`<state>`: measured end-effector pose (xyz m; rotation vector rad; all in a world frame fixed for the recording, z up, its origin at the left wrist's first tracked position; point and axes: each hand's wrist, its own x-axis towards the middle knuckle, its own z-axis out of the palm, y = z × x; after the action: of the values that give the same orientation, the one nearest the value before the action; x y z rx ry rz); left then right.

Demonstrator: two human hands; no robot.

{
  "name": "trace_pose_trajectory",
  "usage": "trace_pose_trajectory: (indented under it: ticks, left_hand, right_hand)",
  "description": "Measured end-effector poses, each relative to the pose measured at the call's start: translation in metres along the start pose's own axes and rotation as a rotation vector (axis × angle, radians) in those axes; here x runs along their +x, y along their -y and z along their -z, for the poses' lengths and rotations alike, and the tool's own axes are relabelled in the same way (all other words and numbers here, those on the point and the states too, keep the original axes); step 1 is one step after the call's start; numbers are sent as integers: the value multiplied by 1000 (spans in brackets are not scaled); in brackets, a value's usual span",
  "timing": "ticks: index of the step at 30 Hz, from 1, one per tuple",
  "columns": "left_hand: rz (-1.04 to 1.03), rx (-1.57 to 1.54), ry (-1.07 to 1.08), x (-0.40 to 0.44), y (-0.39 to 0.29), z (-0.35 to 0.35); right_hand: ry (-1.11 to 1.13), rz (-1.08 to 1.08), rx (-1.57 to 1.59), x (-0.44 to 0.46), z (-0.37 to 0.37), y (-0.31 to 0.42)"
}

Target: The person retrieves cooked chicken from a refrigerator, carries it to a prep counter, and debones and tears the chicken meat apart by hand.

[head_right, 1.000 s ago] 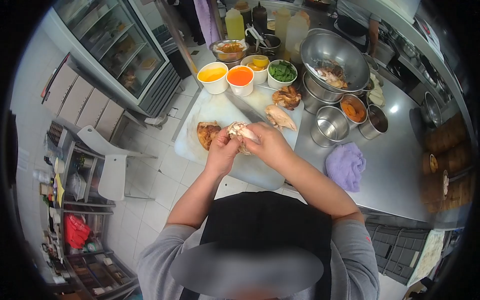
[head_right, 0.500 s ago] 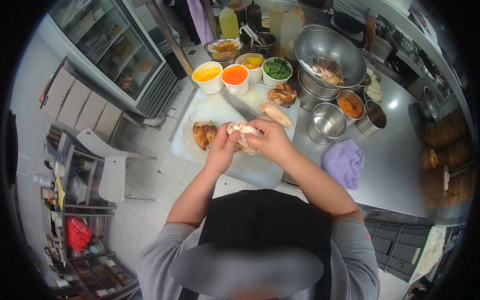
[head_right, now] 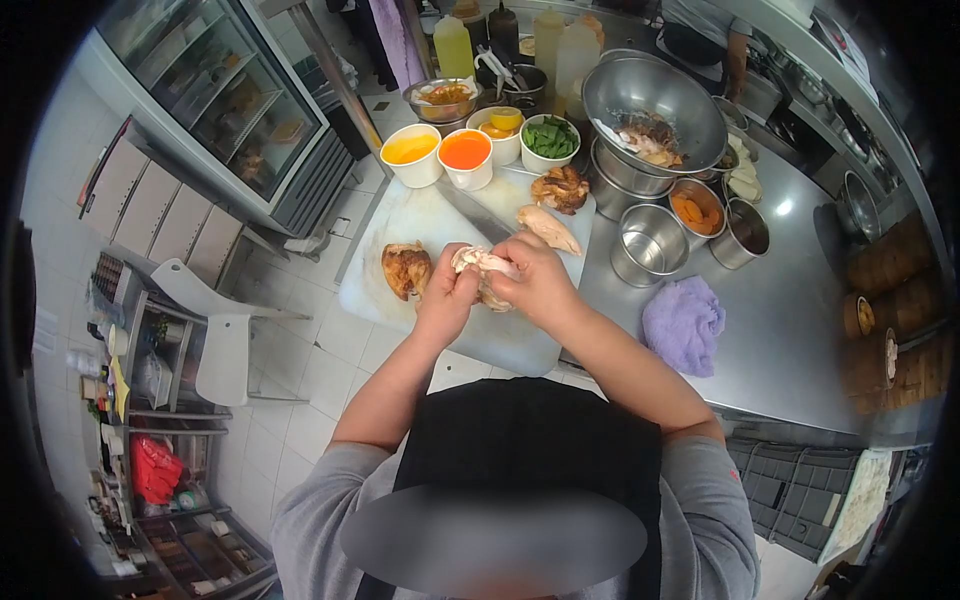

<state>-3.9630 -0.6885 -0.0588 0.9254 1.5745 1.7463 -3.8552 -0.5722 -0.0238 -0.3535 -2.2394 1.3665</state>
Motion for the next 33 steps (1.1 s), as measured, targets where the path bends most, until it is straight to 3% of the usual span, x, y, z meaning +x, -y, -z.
trace_pose_trajectory:
  ticks: [5, 7, 10, 14, 16, 19, 23, 26, 28, 30, 31, 33]
  left_hand:
    - [-33, 112, -1, -2, -17, -8]
    - [58, 220, 10, -2, -22, -9]
    - [-3, 344, 31, 4, -7, -4]
    - [31, 362, 37, 6, -9, 1]
    - [281, -133, 39, 9, -16, 1]
    - [371, -233, -80, 17, -23, 13]
    - [362, -297, -155, 23, -14, 33]
    - [341, -343, -170, 20, -9, 44]
    - [319, -376, -144, 16, -9, 41]
    - [293, -410, -121, 13, -9, 39]
    - [278, -446, -85, 10, -8, 38]
    - [260, -480, -59, 7, -11, 36]
  right_hand:
    - [-50, 152, -309, 1, 5, -3]
    - [-6, 81, -233, 4, 6, -7]
    - [59, -47, 15, 6, 5, -8]
    - [139, -152, 73, 12, 12, -11]
    - [60, -259, 242, 14, 14, -13]
    - [-14, -180, 431, 14, 21, -11]
    - [-99, 3, 448, 5, 37, 9]
    - [-228, -7, 427, 13, 63, 23]
    - [-233, -28, 377, 28, 73, 4]
    - [-109, -90, -133, 43, 73, -19]
    - [-74, 41, -394, 46, 69, -22]
    - [-40, -14, -458, 52, 49, -40]
